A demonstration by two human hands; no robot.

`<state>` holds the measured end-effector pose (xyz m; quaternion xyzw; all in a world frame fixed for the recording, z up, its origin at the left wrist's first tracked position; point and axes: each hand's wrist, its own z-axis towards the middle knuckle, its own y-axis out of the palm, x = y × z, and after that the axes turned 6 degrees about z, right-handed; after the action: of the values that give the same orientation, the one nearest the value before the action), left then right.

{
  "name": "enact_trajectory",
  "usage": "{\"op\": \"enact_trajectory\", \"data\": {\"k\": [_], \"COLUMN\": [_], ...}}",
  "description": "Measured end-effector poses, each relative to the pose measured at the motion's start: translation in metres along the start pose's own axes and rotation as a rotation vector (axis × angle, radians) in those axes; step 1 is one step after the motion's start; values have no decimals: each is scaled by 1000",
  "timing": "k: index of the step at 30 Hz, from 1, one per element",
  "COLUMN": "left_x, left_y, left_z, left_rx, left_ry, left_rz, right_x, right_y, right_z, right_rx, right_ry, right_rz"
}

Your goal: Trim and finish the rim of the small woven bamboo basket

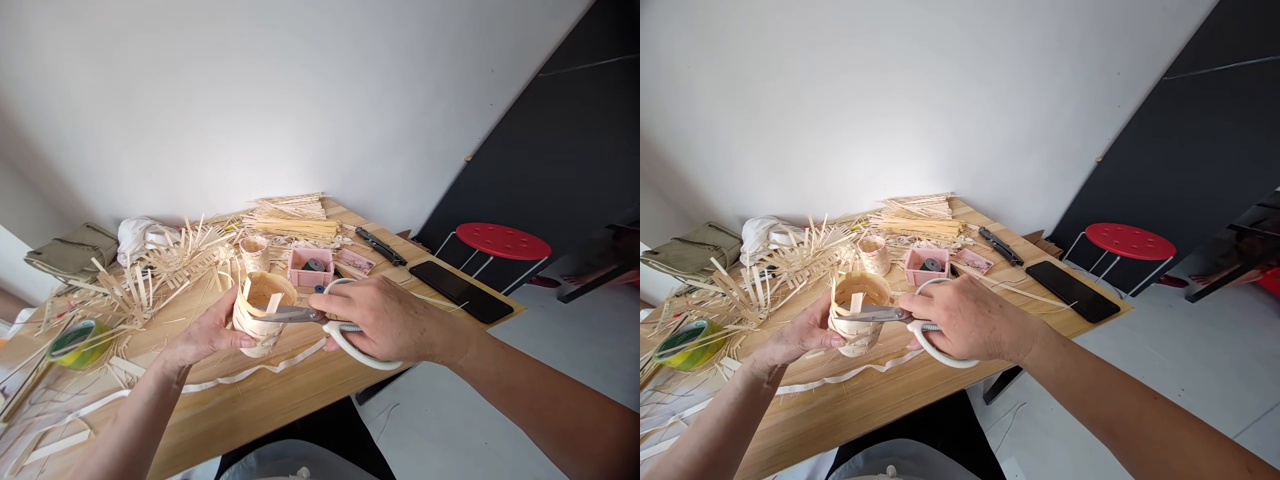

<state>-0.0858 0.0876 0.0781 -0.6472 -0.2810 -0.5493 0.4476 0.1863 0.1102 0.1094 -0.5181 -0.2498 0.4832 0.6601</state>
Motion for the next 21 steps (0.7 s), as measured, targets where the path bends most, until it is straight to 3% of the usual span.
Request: {"op": "enact_trajectory", "data": {"k": [21], "left_x": [-4], "left_y": [2], "left_z": [1], "left_rx": [8], "left_ry": [-12], "left_rz": [-33], "right_x": [-3], "right_y": [-2], "right_z": [-4], "right_rx": [-72], "right_ry": [18], "right_rz": [17]}}
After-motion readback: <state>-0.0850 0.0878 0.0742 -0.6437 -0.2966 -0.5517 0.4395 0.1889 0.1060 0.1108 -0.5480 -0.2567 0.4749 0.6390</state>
